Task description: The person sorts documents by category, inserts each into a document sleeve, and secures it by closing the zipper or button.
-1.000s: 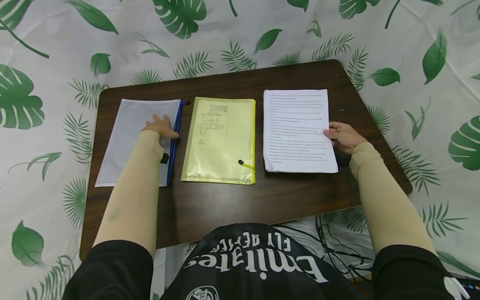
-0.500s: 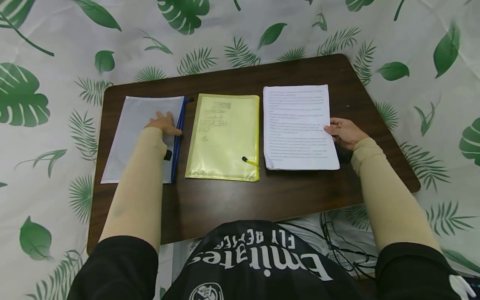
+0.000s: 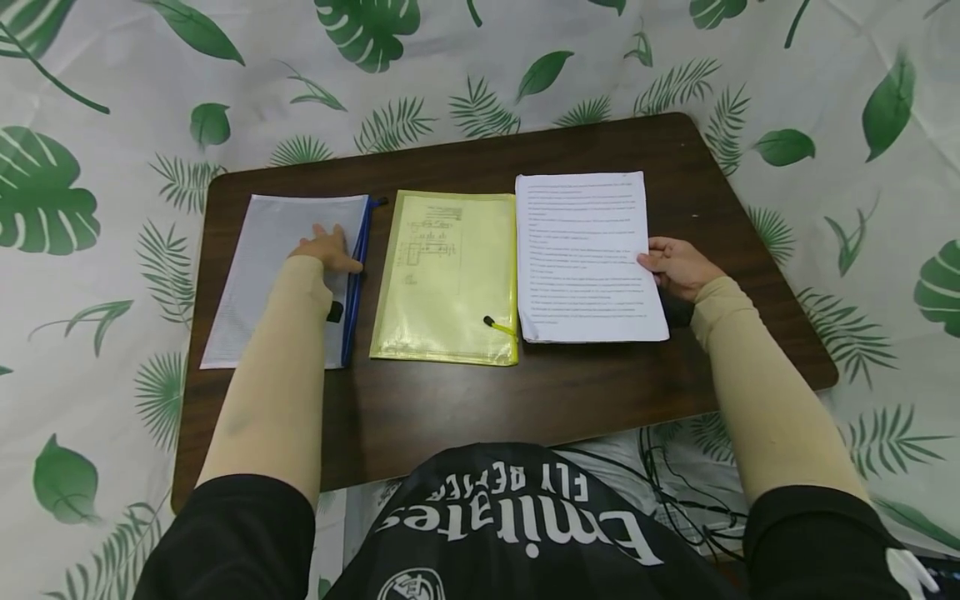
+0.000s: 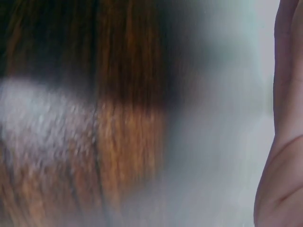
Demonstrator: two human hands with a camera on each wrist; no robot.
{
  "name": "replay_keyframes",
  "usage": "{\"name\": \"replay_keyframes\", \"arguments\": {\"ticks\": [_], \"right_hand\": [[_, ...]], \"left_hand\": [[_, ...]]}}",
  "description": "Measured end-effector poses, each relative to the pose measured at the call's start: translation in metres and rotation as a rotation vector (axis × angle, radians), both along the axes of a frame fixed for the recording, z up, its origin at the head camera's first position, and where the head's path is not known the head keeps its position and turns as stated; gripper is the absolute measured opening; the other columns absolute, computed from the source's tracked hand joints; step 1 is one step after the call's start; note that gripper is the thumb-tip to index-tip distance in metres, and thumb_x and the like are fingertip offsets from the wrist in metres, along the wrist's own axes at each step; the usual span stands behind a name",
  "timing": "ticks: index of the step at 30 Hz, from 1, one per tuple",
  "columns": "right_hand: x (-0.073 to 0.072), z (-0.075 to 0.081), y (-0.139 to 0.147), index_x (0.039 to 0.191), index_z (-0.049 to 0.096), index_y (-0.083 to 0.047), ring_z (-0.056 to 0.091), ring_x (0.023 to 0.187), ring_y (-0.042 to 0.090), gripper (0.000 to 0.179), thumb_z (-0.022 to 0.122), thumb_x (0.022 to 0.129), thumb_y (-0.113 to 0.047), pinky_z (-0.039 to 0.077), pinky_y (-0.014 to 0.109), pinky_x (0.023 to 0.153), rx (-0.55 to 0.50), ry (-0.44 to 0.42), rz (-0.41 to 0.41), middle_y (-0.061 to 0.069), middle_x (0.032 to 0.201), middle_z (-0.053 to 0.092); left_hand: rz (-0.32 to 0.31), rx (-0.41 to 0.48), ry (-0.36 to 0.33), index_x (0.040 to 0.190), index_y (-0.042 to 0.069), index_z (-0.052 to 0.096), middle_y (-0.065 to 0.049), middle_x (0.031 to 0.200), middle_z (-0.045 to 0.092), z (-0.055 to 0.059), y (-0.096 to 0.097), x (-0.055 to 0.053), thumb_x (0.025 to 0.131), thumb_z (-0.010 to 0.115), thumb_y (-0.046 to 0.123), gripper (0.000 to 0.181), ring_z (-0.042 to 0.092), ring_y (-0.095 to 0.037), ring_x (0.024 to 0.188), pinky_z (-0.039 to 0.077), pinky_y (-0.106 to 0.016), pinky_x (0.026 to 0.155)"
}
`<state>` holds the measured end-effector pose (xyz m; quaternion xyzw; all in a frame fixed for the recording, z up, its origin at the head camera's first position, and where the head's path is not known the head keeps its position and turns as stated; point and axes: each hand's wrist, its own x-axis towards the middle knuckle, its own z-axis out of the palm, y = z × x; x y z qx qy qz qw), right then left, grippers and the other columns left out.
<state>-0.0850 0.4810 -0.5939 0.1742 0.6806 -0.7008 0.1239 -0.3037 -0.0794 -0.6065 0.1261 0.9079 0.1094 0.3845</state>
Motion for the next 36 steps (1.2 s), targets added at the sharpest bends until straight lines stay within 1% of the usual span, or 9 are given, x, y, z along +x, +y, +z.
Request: {"name": "replay_keyframes", "arguments": {"ticks": [3,6,10,14,17,21,28,31,36], "right_hand": [[-0.001,0.000,-0.002,0.124,0.055,-0.003,0.073,0.080,0.015,0.022,0.056,0.102,-0.006,0.057,0.027,0.060,0.008,0.008,0.011,0.002,0.098,0.076],[-0.003,-0.001,-0.003,0.127,0.053,-0.001,0.073,0.081,0.015,0.025,0.055,0.103,-0.007,0.058,0.028,0.063,0.023,0.006,0.023,0.001,0.099,0.076],[-0.005,-0.004,-0.006,0.131,0.051,0.000,0.073,0.079,0.015,0.030,0.056,0.102,-0.008,0.058,0.029,0.061,0.034,-0.006,0.014,0.001,0.099,0.076],[-0.005,-0.004,-0.006,0.129,0.052,0.000,0.073,0.079,0.016,0.029,0.056,0.102,-0.007,0.058,0.029,0.061,0.022,-0.002,0.016,0.002,0.099,0.076],[-0.004,-0.004,-0.006,0.127,0.054,0.000,0.074,0.080,0.018,0.026,0.056,0.102,-0.006,0.060,0.031,0.063,0.006,0.002,0.012,0.003,0.099,0.076],[-0.005,-0.002,-0.007,0.124,0.055,-0.002,0.073,0.078,0.017,0.023,0.057,0.101,-0.006,0.058,0.029,0.061,0.006,0.002,0.005,0.003,0.098,0.076],[-0.006,-0.002,-0.011,0.131,0.050,0.001,0.073,0.080,0.016,0.030,0.055,0.103,-0.006,0.058,0.028,0.061,0.018,0.001,0.029,0.002,0.100,0.076],[-0.007,-0.003,-0.013,0.134,0.048,0.003,0.073,0.080,0.016,0.033,0.054,0.103,-0.006,0.057,0.028,0.061,0.023,-0.003,0.025,0.002,0.100,0.076],[-0.009,-0.005,-0.018,0.135,0.046,0.006,0.073,0.080,0.016,0.034,0.052,0.104,-0.005,0.058,0.030,0.061,0.007,0.009,0.046,0.004,0.100,0.075]], "left_hand": [[-0.001,0.003,0.006,0.157,-0.003,-0.017,-0.039,0.154,-0.028,0.005,0.001,0.004,0.100,0.053,0.042,0.101,-0.009,-0.068,0.140,0.013,-0.076,0.111],[0.002,0.006,0.011,0.157,-0.002,-0.016,-0.040,0.154,-0.027,0.008,0.002,0.007,0.100,0.053,0.042,0.100,-0.008,-0.068,0.140,0.013,-0.077,0.111],[0.009,0.006,0.022,0.157,-0.002,-0.015,-0.041,0.154,-0.025,0.007,0.000,0.012,0.100,0.054,0.044,0.101,-0.007,-0.068,0.140,0.013,-0.077,0.111],[0.001,-0.003,0.026,0.157,-0.004,-0.015,-0.042,0.154,-0.024,0.007,0.000,0.011,0.099,0.054,0.045,0.103,-0.006,-0.069,0.140,0.013,-0.077,0.110],[-0.009,0.003,0.025,0.156,-0.006,-0.015,-0.043,0.153,-0.024,0.006,0.000,0.009,0.100,0.053,0.042,0.101,-0.007,-0.070,0.138,0.012,-0.077,0.110],[-0.016,0.012,0.024,0.156,-0.007,-0.015,-0.043,0.152,-0.025,0.006,0.000,0.007,0.101,0.052,0.040,0.098,-0.006,-0.071,0.137,0.012,-0.077,0.110],[0.005,0.022,0.040,0.158,-0.005,-0.011,-0.043,0.155,-0.021,0.006,-0.002,0.008,0.101,0.052,0.040,0.096,-0.003,-0.070,0.139,0.015,-0.077,0.110],[0.008,0.035,0.053,0.158,-0.005,-0.009,-0.043,0.155,-0.020,0.008,-0.002,0.009,0.102,0.051,0.038,0.093,-0.002,-0.070,0.139,0.014,-0.077,0.110],[0.021,0.046,0.048,0.159,-0.003,-0.010,-0.040,0.156,-0.021,0.011,-0.003,0.013,0.103,0.049,0.036,0.090,-0.004,-0.068,0.140,0.012,-0.077,0.111]]}}
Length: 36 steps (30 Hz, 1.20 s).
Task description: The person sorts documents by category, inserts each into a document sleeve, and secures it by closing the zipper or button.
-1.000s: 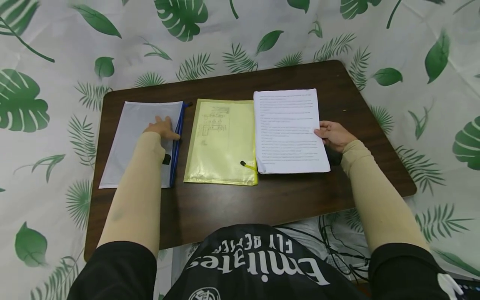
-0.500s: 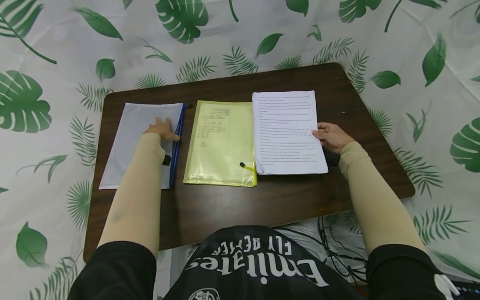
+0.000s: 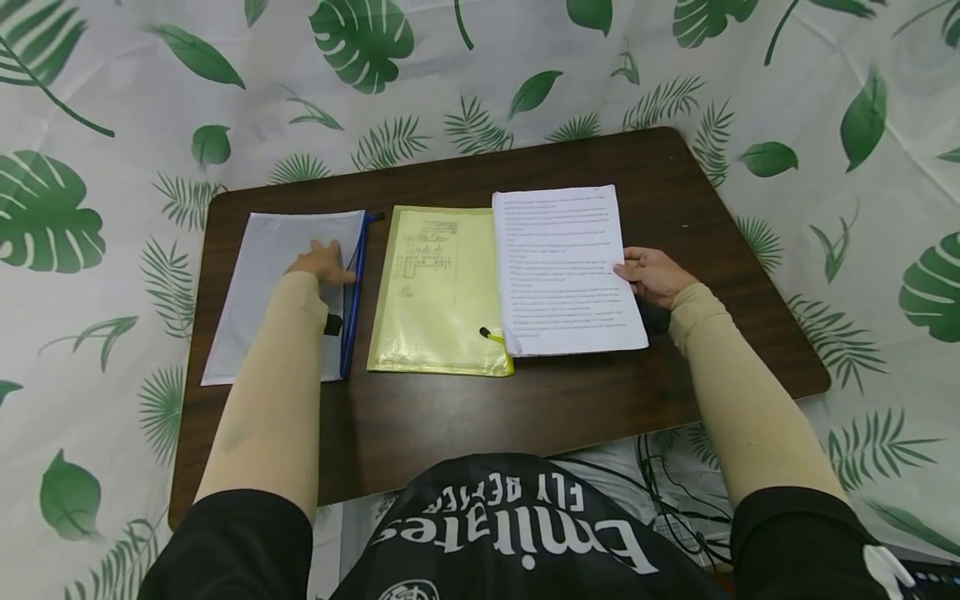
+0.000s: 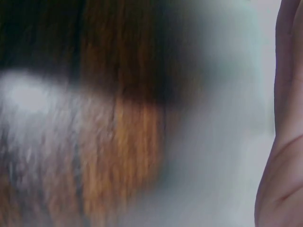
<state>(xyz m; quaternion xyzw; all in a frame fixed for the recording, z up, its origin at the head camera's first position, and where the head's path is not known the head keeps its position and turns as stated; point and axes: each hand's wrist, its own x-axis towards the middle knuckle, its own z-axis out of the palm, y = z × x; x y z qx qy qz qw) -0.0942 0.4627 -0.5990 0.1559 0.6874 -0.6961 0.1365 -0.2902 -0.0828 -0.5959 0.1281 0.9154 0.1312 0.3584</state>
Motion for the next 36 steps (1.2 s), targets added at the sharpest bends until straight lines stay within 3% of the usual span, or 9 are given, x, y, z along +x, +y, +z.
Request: {"name": "replay_keyframes", "arguments": {"ticks": [7,16,22,36], "right_hand": [[-0.006,-0.001,-0.011,0.132,0.046,0.007,0.072,0.077,0.015,0.030,0.050,0.104,-0.003,0.055,0.027,0.057,-0.006,0.011,0.032,0.004,0.098,0.075],[-0.013,-0.003,-0.023,0.136,0.043,0.009,0.073,0.081,0.017,0.034,0.050,0.104,-0.002,0.059,0.031,0.064,-0.045,0.001,0.053,0.004,0.100,0.074],[-0.017,-0.005,-0.028,0.132,0.047,0.008,0.072,0.079,0.017,0.030,0.052,0.104,-0.002,0.057,0.029,0.060,-0.038,0.011,0.066,0.005,0.099,0.074],[-0.029,-0.006,-0.046,0.132,0.046,0.009,0.071,0.079,0.016,0.030,0.051,0.104,-0.002,0.054,0.027,0.057,-0.029,0.001,0.096,0.006,0.100,0.074]], "left_hand": [[0.010,0.003,0.009,0.160,-0.002,-0.006,-0.040,0.158,-0.019,-0.005,-0.003,0.000,0.102,0.051,0.036,0.090,0.000,-0.067,0.141,0.016,-0.077,0.110],[-0.010,0.015,0.027,0.160,-0.003,-0.005,-0.041,0.157,-0.017,-0.002,-0.003,0.003,0.102,0.052,0.036,0.090,0.003,-0.068,0.140,0.015,-0.074,0.112],[-0.005,0.015,0.016,0.160,-0.003,-0.005,-0.041,0.157,-0.016,-0.005,-0.004,-0.001,0.101,0.053,0.035,0.091,0.003,-0.068,0.140,0.016,-0.075,0.111],[0.021,0.031,0.026,0.160,-0.001,-0.004,-0.039,0.158,-0.017,0.001,-0.005,0.003,0.102,0.053,0.035,0.089,0.001,-0.067,0.141,0.015,-0.075,0.111]]}}
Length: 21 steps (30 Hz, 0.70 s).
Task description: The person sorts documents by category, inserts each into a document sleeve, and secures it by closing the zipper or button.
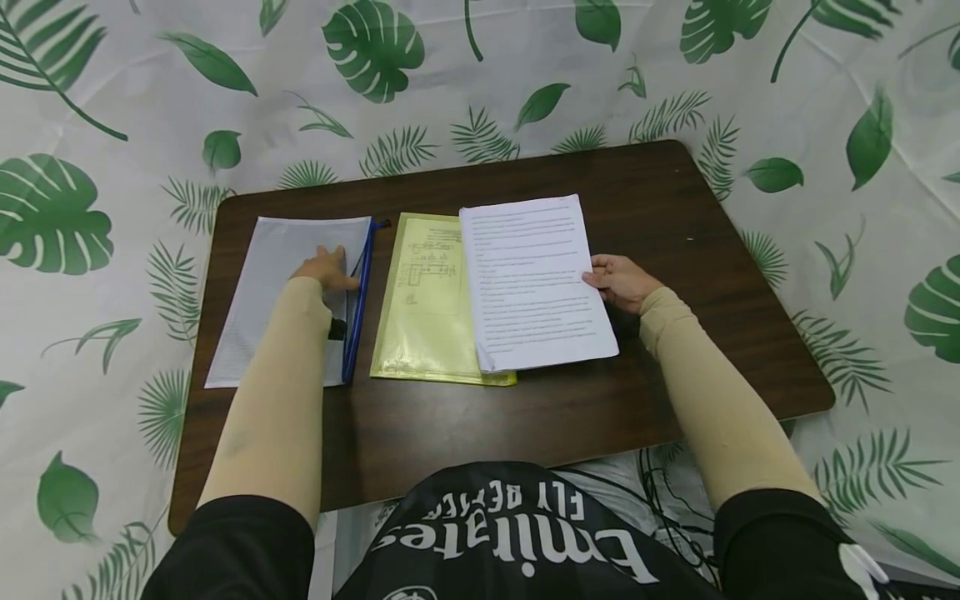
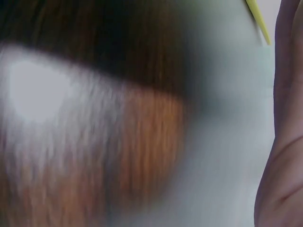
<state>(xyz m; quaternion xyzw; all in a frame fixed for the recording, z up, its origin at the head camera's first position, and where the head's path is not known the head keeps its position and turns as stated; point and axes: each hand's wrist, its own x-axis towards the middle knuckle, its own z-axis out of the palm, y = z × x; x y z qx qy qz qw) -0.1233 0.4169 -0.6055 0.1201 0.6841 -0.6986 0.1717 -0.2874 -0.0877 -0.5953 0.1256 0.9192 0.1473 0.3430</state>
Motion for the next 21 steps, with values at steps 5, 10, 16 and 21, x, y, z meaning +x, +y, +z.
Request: {"name": "replay_keyframes", "arguments": {"ticks": [5,10,16,21], "right_hand": [[-0.007,-0.005,-0.009,0.132,0.046,0.008,0.069,0.076,0.015,0.030,0.051,0.104,-0.001,0.050,0.025,0.054,0.007,-0.019,-0.001,0.006,0.099,0.074],[-0.013,-0.008,-0.019,0.134,0.045,0.009,0.070,0.077,0.016,0.031,0.050,0.105,0.000,0.051,0.026,0.055,-0.034,-0.022,0.035,0.007,0.101,0.075],[-0.020,-0.011,-0.030,0.136,0.044,0.009,0.071,0.081,0.017,0.033,0.049,0.105,0.001,0.054,0.027,0.058,-0.042,-0.024,0.065,0.008,0.103,0.074],[-0.027,-0.011,-0.042,0.139,0.042,0.010,0.072,0.083,0.018,0.036,0.049,0.105,0.001,0.056,0.028,0.060,-0.034,-0.038,0.076,0.009,0.105,0.074]], "left_hand": [[0.018,0.012,0.002,0.160,-0.001,-0.004,-0.039,0.158,-0.017,-0.003,0.000,-0.002,0.101,0.052,0.035,0.089,0.000,-0.068,0.140,0.015,-0.076,0.110],[0.032,0.019,0.008,0.160,-0.001,-0.004,-0.039,0.158,-0.017,-0.006,0.001,-0.003,0.100,0.051,0.036,0.089,0.000,-0.068,0.140,0.014,-0.076,0.110],[0.050,0.025,-0.001,0.161,0.001,-0.005,-0.039,0.158,-0.018,-0.007,0.002,-0.005,0.101,0.050,0.036,0.089,-0.001,-0.067,0.141,0.015,-0.075,0.111],[0.070,0.039,-0.007,0.161,0.001,-0.005,-0.038,0.158,-0.019,-0.005,0.002,-0.003,0.103,0.050,0.036,0.087,-0.002,-0.066,0.142,0.014,-0.075,0.111]]}}
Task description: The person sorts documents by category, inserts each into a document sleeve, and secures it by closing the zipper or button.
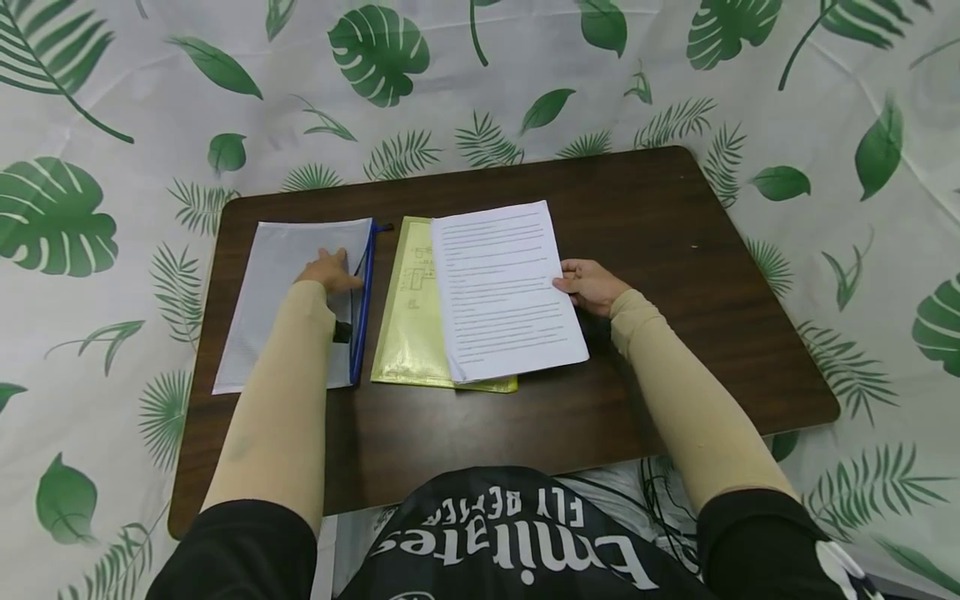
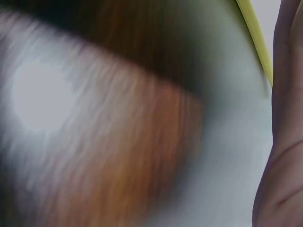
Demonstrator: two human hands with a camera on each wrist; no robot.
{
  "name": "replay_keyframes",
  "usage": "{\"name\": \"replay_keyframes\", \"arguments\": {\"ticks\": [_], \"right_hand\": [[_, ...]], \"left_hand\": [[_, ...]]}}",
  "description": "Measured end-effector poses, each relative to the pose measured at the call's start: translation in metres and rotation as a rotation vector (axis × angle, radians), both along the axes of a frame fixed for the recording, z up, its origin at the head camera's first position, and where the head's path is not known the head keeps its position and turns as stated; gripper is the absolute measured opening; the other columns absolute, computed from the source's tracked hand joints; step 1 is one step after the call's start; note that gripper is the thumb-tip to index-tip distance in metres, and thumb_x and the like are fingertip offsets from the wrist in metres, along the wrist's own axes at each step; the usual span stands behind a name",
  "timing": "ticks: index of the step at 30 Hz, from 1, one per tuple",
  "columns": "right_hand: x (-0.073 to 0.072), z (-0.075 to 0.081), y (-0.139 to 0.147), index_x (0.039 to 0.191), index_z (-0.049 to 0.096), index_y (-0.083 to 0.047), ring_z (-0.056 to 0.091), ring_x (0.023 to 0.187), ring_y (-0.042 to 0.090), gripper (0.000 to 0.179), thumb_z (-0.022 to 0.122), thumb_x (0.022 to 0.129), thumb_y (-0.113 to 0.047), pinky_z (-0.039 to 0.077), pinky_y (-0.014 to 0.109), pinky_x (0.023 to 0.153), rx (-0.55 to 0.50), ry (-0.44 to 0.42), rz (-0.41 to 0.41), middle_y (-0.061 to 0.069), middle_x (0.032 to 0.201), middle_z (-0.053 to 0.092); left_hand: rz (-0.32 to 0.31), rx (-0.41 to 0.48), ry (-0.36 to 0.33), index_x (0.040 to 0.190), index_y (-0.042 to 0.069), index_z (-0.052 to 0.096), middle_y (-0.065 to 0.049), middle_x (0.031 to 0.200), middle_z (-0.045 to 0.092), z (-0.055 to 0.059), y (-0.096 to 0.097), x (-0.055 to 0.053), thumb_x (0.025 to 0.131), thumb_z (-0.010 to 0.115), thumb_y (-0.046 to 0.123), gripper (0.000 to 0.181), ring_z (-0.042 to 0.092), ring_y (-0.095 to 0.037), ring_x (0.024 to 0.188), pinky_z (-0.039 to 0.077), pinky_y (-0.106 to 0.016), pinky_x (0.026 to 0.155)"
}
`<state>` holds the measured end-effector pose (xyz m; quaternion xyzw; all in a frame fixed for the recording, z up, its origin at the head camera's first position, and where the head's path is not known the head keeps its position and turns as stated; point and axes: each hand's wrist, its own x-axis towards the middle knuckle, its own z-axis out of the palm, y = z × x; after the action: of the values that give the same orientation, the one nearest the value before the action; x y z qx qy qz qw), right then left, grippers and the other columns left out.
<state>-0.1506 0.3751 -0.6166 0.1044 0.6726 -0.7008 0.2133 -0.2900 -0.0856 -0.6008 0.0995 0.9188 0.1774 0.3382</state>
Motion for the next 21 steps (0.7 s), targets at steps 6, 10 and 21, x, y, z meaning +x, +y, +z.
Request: {"name": "replay_keyframes", "arguments": {"ticks": [6,10,21], "right_hand": [[-0.005,0.002,-0.013,0.141,0.038,0.013,0.069,0.077,0.014,0.040,0.049,0.105,0.002,0.051,0.023,0.057,-0.012,0.005,0.030,0.007,0.101,0.074],[-0.007,0.001,-0.019,0.139,0.039,0.013,0.067,0.073,0.013,0.037,0.050,0.104,0.002,0.049,0.023,0.056,-0.014,0.005,0.036,0.006,0.098,0.074],[-0.016,-0.001,-0.037,0.138,0.039,0.013,0.069,0.073,0.014,0.037,0.049,0.104,0.004,0.051,0.023,0.056,-0.026,-0.001,0.042,0.006,0.097,0.074]], "left_hand": [[0.012,0.016,0.011,0.161,0.000,-0.002,-0.039,0.158,-0.017,0.003,0.000,0.002,0.101,0.051,0.036,0.088,0.000,-0.066,0.142,0.014,-0.074,0.112],[0.014,0.022,0.011,0.161,0.000,-0.002,-0.038,0.158,-0.018,0.003,0.000,0.003,0.102,0.051,0.036,0.086,-0.002,-0.066,0.142,0.014,-0.075,0.112],[0.045,0.035,0.012,0.161,0.001,-0.002,-0.037,0.158,-0.019,0.000,0.001,0.003,0.102,0.050,0.037,0.086,-0.005,-0.065,0.142,0.012,-0.075,0.111]]}}
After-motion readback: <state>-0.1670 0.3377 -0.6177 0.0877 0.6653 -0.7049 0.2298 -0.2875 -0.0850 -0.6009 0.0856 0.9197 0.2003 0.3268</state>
